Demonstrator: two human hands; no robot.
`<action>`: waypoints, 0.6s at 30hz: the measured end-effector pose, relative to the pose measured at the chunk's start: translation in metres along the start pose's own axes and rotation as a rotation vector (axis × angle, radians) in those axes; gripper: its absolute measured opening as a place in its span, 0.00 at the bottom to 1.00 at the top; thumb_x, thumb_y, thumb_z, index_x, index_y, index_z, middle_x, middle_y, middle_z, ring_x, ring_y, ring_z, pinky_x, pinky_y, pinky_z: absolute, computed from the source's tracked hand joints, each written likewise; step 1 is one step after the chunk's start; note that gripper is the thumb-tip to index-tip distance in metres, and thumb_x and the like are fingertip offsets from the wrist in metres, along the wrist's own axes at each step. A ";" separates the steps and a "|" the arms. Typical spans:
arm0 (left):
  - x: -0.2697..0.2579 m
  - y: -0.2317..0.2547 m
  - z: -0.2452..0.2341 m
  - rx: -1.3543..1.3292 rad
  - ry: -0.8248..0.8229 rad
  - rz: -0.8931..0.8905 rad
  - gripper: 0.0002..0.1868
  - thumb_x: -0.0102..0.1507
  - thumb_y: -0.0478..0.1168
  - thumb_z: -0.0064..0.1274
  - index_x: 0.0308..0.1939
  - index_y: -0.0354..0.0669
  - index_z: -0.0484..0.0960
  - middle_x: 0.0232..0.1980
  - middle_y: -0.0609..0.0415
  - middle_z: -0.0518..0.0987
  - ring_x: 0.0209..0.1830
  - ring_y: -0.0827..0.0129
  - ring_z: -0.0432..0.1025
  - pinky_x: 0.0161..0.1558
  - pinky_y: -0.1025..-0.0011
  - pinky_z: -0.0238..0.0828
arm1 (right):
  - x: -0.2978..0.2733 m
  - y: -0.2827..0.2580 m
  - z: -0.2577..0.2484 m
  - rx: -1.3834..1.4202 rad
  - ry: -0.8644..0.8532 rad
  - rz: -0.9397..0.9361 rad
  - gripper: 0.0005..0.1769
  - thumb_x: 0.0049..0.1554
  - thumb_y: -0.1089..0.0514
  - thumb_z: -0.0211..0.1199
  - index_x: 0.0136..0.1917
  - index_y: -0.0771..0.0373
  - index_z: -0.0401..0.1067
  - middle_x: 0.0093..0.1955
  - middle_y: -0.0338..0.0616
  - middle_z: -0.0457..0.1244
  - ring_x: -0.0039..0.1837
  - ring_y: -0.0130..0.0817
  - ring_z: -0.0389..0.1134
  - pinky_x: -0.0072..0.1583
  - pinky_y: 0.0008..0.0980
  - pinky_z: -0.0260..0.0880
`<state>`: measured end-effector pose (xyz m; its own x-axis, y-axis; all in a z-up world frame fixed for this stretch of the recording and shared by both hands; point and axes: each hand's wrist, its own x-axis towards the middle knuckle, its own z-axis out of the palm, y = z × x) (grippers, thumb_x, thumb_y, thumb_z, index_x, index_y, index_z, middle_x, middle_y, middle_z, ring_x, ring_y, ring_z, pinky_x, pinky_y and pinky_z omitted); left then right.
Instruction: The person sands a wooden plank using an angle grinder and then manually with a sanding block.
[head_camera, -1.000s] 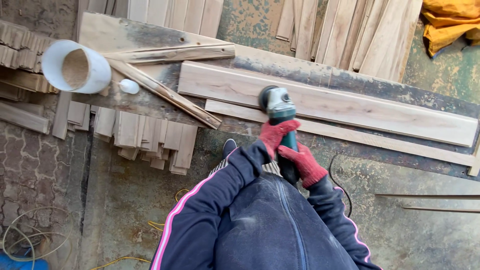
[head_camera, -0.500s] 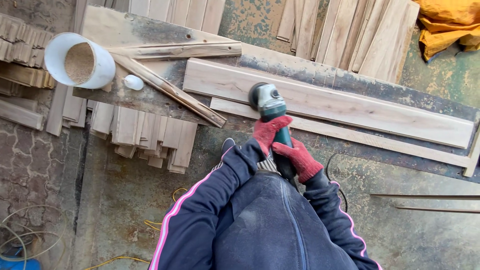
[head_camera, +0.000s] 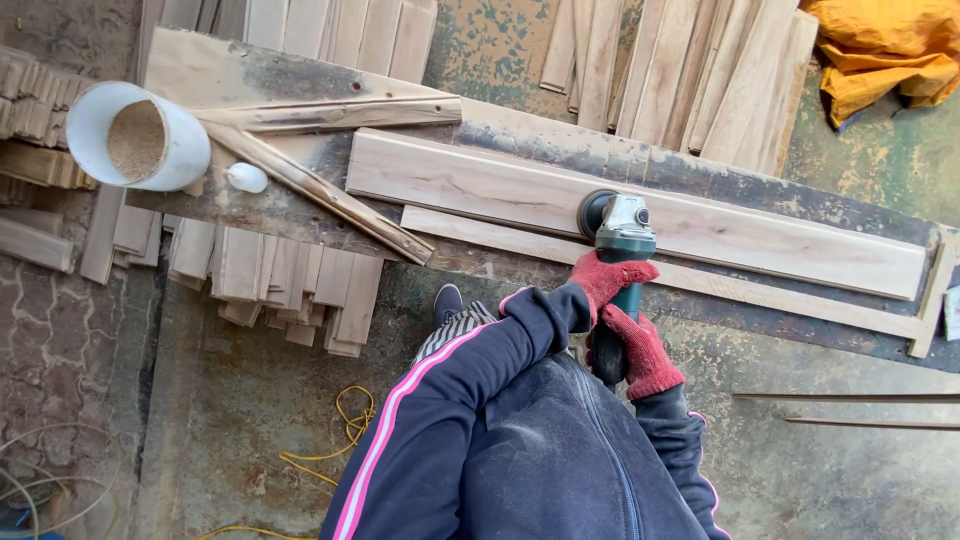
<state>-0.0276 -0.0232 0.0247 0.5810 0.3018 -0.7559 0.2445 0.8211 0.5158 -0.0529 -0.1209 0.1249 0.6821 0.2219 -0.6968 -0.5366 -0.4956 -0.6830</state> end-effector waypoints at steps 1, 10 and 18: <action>0.002 0.000 -0.007 -0.005 0.007 0.000 0.37 0.38 0.41 0.80 0.49 0.37 0.84 0.41 0.42 0.83 0.44 0.53 0.80 0.40 0.50 0.80 | -0.002 -0.004 0.004 -0.005 -0.006 0.003 0.20 0.47 0.46 0.78 0.44 0.59 0.75 0.34 0.45 0.64 0.39 0.33 0.66 0.43 0.31 0.67; 0.002 0.019 -0.092 -0.263 0.112 0.056 0.30 0.41 0.38 0.80 0.44 0.39 0.85 0.32 0.44 0.81 0.31 0.55 0.80 0.27 0.54 0.84 | 0.023 0.001 0.052 -0.176 -0.265 -0.050 0.19 0.45 0.50 0.80 0.44 0.60 0.77 0.34 0.47 0.64 0.40 0.35 0.67 0.44 0.32 0.68; -0.051 0.068 -0.133 -0.196 0.340 0.134 0.22 0.45 0.41 0.80 0.38 0.36 0.87 0.26 0.48 0.78 0.30 0.69 0.75 0.35 0.60 0.79 | 0.041 -0.005 0.098 -0.285 -0.467 -0.060 0.21 0.45 0.50 0.80 0.46 0.61 0.76 0.35 0.44 0.62 0.38 0.35 0.66 0.40 0.31 0.69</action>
<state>-0.1438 0.0815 0.0451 0.3003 0.5279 -0.7945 0.0127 0.8306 0.5567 -0.0707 -0.0270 0.0781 0.3791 0.5738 -0.7259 -0.3032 -0.6641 -0.6834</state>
